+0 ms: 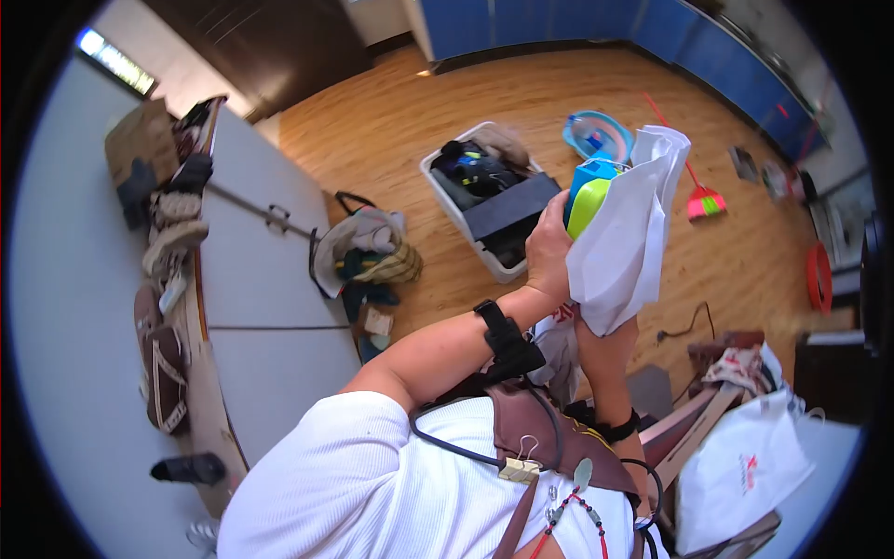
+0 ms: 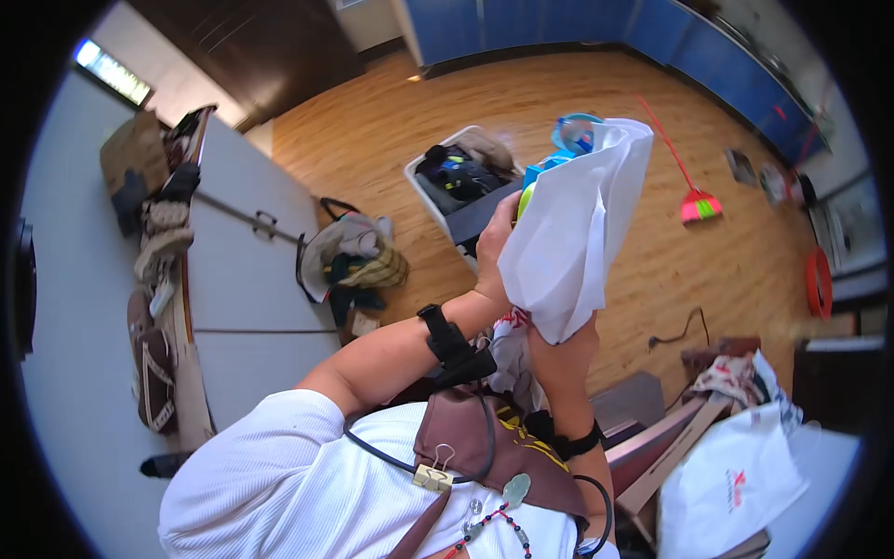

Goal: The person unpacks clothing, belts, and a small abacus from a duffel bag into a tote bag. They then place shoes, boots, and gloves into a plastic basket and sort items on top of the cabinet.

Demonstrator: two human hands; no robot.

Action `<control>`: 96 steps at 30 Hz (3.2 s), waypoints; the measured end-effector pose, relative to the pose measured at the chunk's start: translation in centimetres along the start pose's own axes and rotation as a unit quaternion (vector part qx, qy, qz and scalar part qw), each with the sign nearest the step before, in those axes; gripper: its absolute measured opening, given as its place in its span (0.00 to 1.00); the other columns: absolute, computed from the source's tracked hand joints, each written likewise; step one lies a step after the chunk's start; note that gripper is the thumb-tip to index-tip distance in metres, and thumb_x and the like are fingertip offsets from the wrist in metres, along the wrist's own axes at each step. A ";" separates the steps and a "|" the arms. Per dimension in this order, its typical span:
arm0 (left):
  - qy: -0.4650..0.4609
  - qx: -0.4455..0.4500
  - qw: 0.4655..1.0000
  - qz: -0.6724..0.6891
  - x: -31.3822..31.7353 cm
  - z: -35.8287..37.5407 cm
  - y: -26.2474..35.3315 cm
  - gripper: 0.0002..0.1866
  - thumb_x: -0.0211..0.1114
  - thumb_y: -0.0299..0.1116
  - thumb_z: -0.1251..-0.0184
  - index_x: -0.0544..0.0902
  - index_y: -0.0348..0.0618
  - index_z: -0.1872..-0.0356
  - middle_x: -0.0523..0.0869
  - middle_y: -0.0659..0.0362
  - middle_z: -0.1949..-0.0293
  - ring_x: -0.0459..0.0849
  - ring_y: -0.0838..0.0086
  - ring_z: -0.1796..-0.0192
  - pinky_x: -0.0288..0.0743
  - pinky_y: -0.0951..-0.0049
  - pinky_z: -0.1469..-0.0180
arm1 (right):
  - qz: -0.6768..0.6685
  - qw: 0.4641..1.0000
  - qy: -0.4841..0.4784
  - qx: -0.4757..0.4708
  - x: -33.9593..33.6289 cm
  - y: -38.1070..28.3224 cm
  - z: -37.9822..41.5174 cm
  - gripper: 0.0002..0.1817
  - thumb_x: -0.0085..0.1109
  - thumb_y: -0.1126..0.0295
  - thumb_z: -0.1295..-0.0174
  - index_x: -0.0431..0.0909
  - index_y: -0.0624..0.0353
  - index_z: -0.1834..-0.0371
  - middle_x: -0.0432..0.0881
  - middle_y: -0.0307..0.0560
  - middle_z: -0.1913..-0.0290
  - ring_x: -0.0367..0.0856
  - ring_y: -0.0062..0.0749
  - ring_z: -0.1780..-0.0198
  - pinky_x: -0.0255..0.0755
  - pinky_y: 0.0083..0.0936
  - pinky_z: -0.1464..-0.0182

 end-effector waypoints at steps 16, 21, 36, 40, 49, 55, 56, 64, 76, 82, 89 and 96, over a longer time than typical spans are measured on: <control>0.216 -0.331 0.782 0.481 -32.2 -1.4 -32.1 0.19 0.62 0.33 0.36 0.73 0.37 0.47 0.82 0.53 0.54 0.83 0.65 0.54 0.78 0.63 0.50 | -0.051 0.924 -0.366 0.097 26.6 3.4 -10.4 0.15 0.64 0.79 0.54 0.78 0.67 0.60 0.82 0.42 0.62 0.78 0.24 0.61 0.72 0.24 0.55; 0.325 -0.328 0.738 0.492 -41.4 3.5 -35.2 0.24 0.60 0.38 0.34 0.69 0.37 0.41 0.80 0.50 0.48 0.81 0.62 0.48 0.75 0.60 0.45 | 0.019 0.832 -0.549 0.080 42.0 2.1 -10.6 0.16 0.64 0.79 0.54 0.78 0.65 0.58 0.82 0.40 0.63 0.78 0.24 0.60 0.72 0.24 0.55; 0.616 -0.366 0.526 0.458 -34.6 13.1 -39.9 0.26 0.55 0.40 0.31 0.64 0.38 0.37 0.75 0.51 0.42 0.77 0.62 0.43 0.72 0.58 0.42 | 0.074 0.508 -0.844 -0.156 84.0 7.9 1.2 0.28 0.65 0.75 0.58 0.73 0.63 0.48 0.82 0.53 0.55 0.79 0.39 0.53 0.71 0.31 0.48; 0.643 -0.359 0.460 0.496 -30.5 13.6 -42.7 0.26 0.57 0.39 0.33 0.64 0.38 0.37 0.75 0.51 0.44 0.77 0.60 0.44 0.73 0.57 0.43 | 0.251 0.377 -0.884 -0.116 88.5 21.9 6.2 0.29 0.70 0.66 0.64 0.78 0.63 0.53 0.81 0.54 0.52 0.79 0.46 0.50 0.70 0.34 0.47; 0.635 -0.347 0.498 0.478 -31.1 14.2 -45.0 0.29 0.65 0.33 0.40 0.65 0.36 0.39 0.78 0.52 0.48 0.79 0.63 0.48 0.77 0.62 0.47 | 0.241 0.484 -0.841 -0.033 91.6 29.2 7.1 0.37 0.69 0.64 0.60 0.70 0.64 0.42 0.76 0.55 0.45 0.74 0.43 0.44 0.65 0.30 0.42; 0.627 -0.336 0.525 0.467 -31.5 13.4 -45.4 0.31 0.64 0.35 0.39 0.63 0.35 0.38 0.76 0.50 0.46 0.79 0.62 0.47 0.76 0.62 0.46 | 0.101 0.500 -0.859 -0.052 91.5 17.6 8.0 0.40 0.68 0.59 0.56 0.67 0.69 0.40 0.71 0.62 0.40 0.66 0.46 0.36 0.57 0.29 0.35; 0.620 -0.322 0.538 0.472 -31.9 13.0 -45.5 0.30 0.63 0.35 0.39 0.63 0.34 0.38 0.76 0.50 0.45 0.79 0.62 0.47 0.76 0.61 0.46 | -0.003 0.560 -0.829 -0.020 92.3 18.8 8.2 0.40 0.67 0.59 0.56 0.66 0.69 0.39 0.71 0.62 0.40 0.66 0.46 0.36 0.56 0.29 0.35; 0.597 -0.336 0.595 0.420 -35.8 7.9 -51.0 0.24 0.57 0.26 0.36 0.65 0.37 0.39 0.77 0.51 0.47 0.79 0.65 0.48 0.76 0.64 0.48 | 0.335 0.653 -0.624 -0.266 95.3 23.8 5.5 0.25 0.55 0.69 0.45 0.70 0.60 0.42 0.77 0.63 0.49 0.75 0.54 0.46 0.70 0.38 0.45; 0.510 -0.327 0.676 0.420 -43.4 -2.7 -70.0 0.16 0.60 0.33 0.34 0.73 0.37 0.48 0.82 0.57 0.58 0.82 0.75 0.62 0.79 0.74 0.65 | 0.147 0.723 -0.633 -0.236 80.8 18.4 -3.6 0.24 0.57 0.78 0.47 0.70 0.62 0.43 0.79 0.53 0.64 0.81 0.40 0.63 0.75 0.30 0.61; 0.558 -0.306 0.772 -0.005 -44.1 -5.6 -79.9 0.16 0.61 0.33 0.35 0.76 0.32 0.52 0.83 0.53 0.56 0.81 0.72 0.58 0.74 0.72 0.54 | 0.034 0.837 -0.408 -0.364 77.9 14.4 -6.5 0.25 0.57 0.85 0.49 0.71 0.64 0.44 0.75 0.42 0.67 0.75 0.25 0.69 0.73 0.21 0.66; 0.504 -0.359 0.785 -0.038 -44.2 -5.9 -81.4 0.25 0.66 0.41 0.40 0.74 0.29 0.51 0.82 0.46 0.59 0.82 0.59 0.57 0.74 0.64 0.55 | 0.163 0.892 -0.327 -0.265 78.6 18.2 -10.8 0.41 0.70 0.67 0.51 0.58 0.66 0.34 0.73 0.51 0.54 0.73 0.38 0.53 0.67 0.27 0.46; 0.405 -0.488 0.763 0.125 -42.9 3.6 -70.0 0.17 0.61 0.39 0.36 0.77 0.36 0.54 0.78 0.64 0.74 0.76 0.80 0.74 0.69 0.79 0.72 | 0.105 0.888 -0.447 0.037 80.4 22.7 -12.3 0.41 0.68 0.62 0.47 0.58 0.73 0.35 0.77 0.56 0.52 0.76 0.33 0.56 0.70 0.26 0.51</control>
Point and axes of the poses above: each hand's wrist, its own z-axis away from the middle knuckle, its own x-axis out of the palm, y = z × x, the point moved 6 cm from there along -z, towards the middle knuckle
